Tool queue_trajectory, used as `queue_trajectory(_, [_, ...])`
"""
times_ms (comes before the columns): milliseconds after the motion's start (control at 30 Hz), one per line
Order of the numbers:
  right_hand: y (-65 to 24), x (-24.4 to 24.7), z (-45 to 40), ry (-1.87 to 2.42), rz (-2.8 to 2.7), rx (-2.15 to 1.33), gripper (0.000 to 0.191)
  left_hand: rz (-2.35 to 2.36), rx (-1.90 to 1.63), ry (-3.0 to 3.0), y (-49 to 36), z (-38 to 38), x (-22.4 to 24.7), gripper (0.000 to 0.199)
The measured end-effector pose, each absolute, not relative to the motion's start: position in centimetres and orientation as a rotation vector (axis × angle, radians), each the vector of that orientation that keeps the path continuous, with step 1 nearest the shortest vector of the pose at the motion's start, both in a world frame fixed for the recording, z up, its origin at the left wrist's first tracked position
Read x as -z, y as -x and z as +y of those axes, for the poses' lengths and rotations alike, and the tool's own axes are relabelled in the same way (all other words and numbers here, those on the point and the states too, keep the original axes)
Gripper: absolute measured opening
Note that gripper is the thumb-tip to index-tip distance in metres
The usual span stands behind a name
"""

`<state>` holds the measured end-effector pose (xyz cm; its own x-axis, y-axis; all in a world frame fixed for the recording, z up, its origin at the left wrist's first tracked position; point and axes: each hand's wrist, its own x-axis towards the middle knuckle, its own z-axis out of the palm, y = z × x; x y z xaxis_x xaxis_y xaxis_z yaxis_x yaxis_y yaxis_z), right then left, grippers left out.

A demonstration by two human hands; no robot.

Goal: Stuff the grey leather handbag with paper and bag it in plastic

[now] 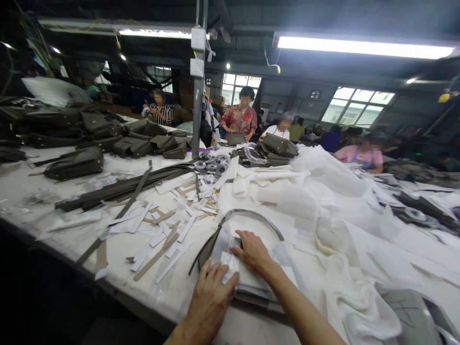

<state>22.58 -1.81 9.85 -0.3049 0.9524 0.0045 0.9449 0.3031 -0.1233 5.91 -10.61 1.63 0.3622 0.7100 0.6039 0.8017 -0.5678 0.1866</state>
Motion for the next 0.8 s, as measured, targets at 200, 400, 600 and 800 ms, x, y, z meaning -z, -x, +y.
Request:
queue_trajectory(200, [-22.5, -7.6, -3.2, 1.833, -2.411, -0.341, 0.045, -1.159, 0.917, 2.741, -3.7, -10.6, -1.4, 0.047])
queue_trajectory(400, [-21.6, -6.6, -4.8, 1.907, -2.215, -0.39, 0.054, -1.65, 0.879, 2.885, 0.4, -6.5, -6.2, 0.015])
queue_trajectory(600, [-21.2, -2.7, -4.9, 1.787, -2.195, -0.228, 0.053, -2.168, 0.726, 2.648, 1.4, 4.8, -7.6, 0.018])
queue_trajectory(800, [-23.1, 0.8, -3.3, 1.672, -2.225, -0.142, 0.048, -2.509, 0.721, 2.509, -1.8, 12.6, -5.4, 0.027])
